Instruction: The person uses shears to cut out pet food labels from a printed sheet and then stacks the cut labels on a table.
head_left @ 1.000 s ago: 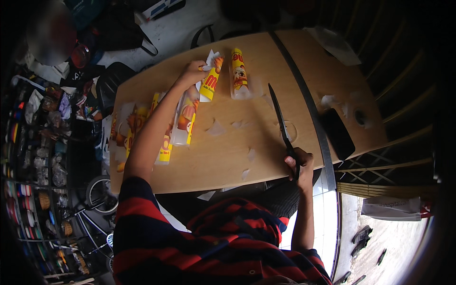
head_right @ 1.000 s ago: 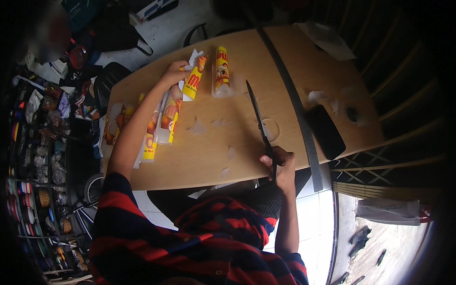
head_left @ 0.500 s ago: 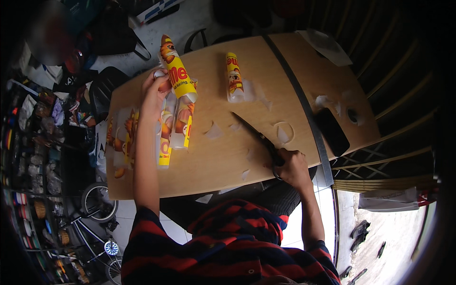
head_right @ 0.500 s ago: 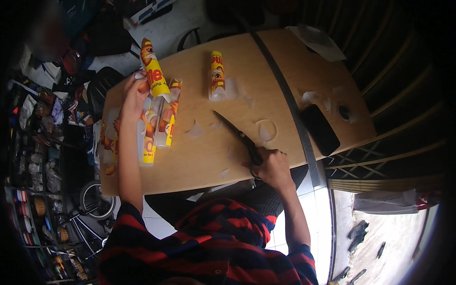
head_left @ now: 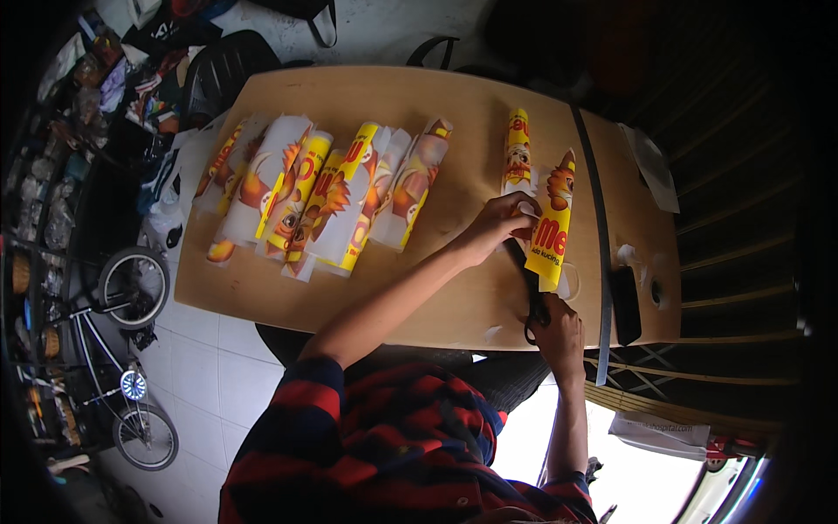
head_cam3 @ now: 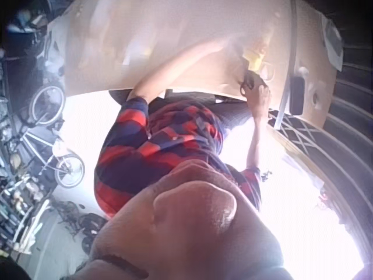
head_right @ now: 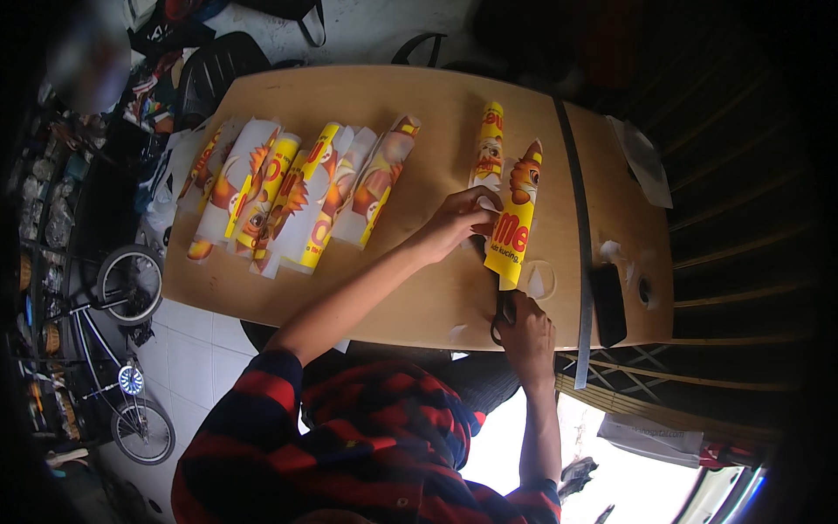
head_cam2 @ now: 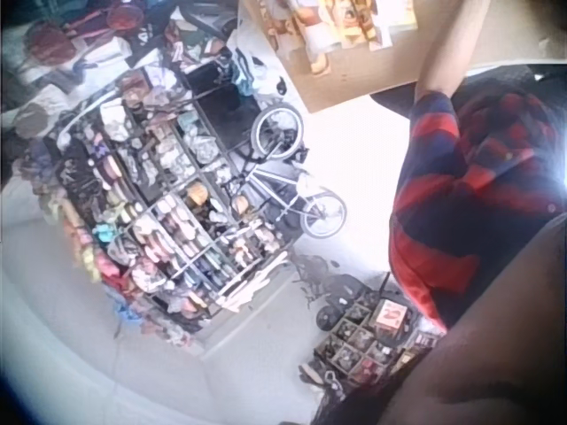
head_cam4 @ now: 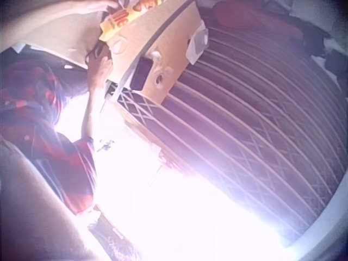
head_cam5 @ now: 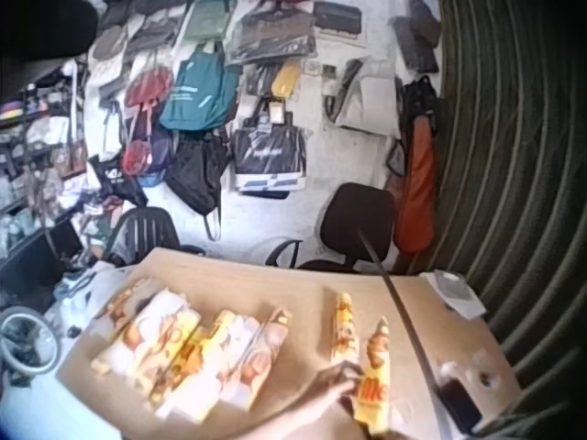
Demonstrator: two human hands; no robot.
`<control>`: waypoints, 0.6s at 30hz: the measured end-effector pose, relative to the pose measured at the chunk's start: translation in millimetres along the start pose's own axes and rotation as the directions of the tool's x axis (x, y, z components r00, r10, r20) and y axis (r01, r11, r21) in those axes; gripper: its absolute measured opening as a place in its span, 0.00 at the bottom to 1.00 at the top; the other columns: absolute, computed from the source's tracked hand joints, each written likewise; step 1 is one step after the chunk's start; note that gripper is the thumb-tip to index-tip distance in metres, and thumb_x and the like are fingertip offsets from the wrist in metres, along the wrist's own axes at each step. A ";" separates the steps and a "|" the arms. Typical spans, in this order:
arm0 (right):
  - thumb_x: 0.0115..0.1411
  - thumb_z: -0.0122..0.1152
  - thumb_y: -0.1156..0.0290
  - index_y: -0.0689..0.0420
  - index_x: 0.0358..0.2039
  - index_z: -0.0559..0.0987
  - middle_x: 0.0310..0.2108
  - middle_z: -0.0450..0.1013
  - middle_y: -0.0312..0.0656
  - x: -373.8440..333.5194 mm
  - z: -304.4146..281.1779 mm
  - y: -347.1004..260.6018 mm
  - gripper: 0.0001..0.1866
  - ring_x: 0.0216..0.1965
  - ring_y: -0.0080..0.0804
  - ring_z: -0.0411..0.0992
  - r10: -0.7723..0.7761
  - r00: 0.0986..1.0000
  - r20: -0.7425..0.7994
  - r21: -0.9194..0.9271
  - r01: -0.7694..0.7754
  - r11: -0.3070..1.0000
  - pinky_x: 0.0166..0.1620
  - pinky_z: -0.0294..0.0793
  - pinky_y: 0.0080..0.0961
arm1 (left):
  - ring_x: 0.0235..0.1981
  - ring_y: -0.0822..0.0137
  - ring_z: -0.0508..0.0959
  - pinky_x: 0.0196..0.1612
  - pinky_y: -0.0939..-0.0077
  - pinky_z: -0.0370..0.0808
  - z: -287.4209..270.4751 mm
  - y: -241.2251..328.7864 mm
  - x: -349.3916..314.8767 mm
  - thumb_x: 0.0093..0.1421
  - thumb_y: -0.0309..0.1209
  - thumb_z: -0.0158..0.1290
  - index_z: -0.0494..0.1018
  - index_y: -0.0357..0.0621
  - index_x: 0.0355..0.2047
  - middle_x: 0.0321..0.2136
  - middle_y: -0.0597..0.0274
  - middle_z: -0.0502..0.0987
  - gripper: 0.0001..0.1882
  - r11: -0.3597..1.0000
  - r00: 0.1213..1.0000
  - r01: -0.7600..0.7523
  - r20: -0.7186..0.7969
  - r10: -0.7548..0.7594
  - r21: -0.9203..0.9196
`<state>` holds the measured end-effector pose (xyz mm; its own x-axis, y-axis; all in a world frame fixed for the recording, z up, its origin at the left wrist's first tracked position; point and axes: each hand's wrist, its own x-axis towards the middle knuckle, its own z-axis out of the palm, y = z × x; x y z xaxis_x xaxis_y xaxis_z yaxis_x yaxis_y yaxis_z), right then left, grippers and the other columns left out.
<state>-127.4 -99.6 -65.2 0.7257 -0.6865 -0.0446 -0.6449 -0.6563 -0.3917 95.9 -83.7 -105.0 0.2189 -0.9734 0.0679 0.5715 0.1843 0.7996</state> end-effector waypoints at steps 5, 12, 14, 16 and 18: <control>0.46 0.69 0.71 0.63 0.40 0.75 0.30 0.73 0.48 -5.9 4.9 -5.0 0.20 0.33 0.44 0.74 0.029 1.000 0.008 -0.021 -0.029 0.999 0.38 0.71 0.37 | 0.30 0.71 0.77 0.35 0.76 0.74 -14.4 -24.6 -2.8 0.57 0.25 0.52 0.72 0.42 0.37 0.29 0.63 0.76 0.07 0.958 0.998 0.046 0.063 -0.029 -0.283; 0.45 0.69 0.75 0.65 0.41 0.75 0.34 0.71 0.49 -17.5 9.4 -16.4 0.21 0.32 0.44 0.73 0.033 0.999 0.015 -0.012 -0.032 0.999 0.36 0.71 0.38 | 0.32 0.70 0.77 0.39 0.73 0.74 -20.4 -14.0 -4.5 0.55 0.26 0.55 0.70 0.44 0.37 0.30 0.65 0.75 0.10 0.939 0.994 0.111 0.058 -0.097 -0.326; 0.46 0.68 0.75 0.65 0.42 0.75 0.34 0.72 0.48 -16.8 2.3 -12.4 0.21 0.32 0.42 0.73 -0.007 0.993 0.118 -0.021 0.010 1.000 0.36 0.72 0.36 | 0.28 0.68 0.77 0.34 0.72 0.75 -22.3 -10.2 -3.4 0.54 0.25 0.55 0.69 0.41 0.38 0.29 0.62 0.75 0.11 0.935 0.998 0.058 0.057 -0.041 -0.351; 0.46 0.68 0.74 0.65 0.43 0.75 0.34 0.73 0.48 -6.2 -2.5 -16.4 0.22 0.32 0.41 0.74 -0.015 0.981 0.195 0.037 0.008 0.999 0.36 0.72 0.35 | 0.27 0.67 0.77 0.32 0.71 0.76 -31.0 -6.3 -10.0 0.54 0.24 0.55 0.69 0.40 0.38 0.28 0.60 0.76 0.11 0.940 1.000 0.014 0.002 -0.014 -0.342; 0.50 0.66 0.73 0.62 0.47 0.76 0.35 0.76 0.47 -14.0 -27.7 3.9 0.21 0.33 0.36 0.76 0.085 0.985 0.152 0.098 -0.101 0.990 0.35 0.73 0.29 | 0.32 0.67 0.79 0.38 0.73 0.76 -15.6 -32.6 12.5 0.55 0.24 0.55 0.68 0.41 0.39 0.32 0.59 0.77 0.11 0.939 0.992 0.071 0.121 -0.032 -0.337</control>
<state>-146.7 -101.2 -40.6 0.6959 -0.6846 -0.2168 -0.6883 -0.5498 -0.4732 92.4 -99.7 -139.5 0.1031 -0.9880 0.1146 0.8184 0.1498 0.5547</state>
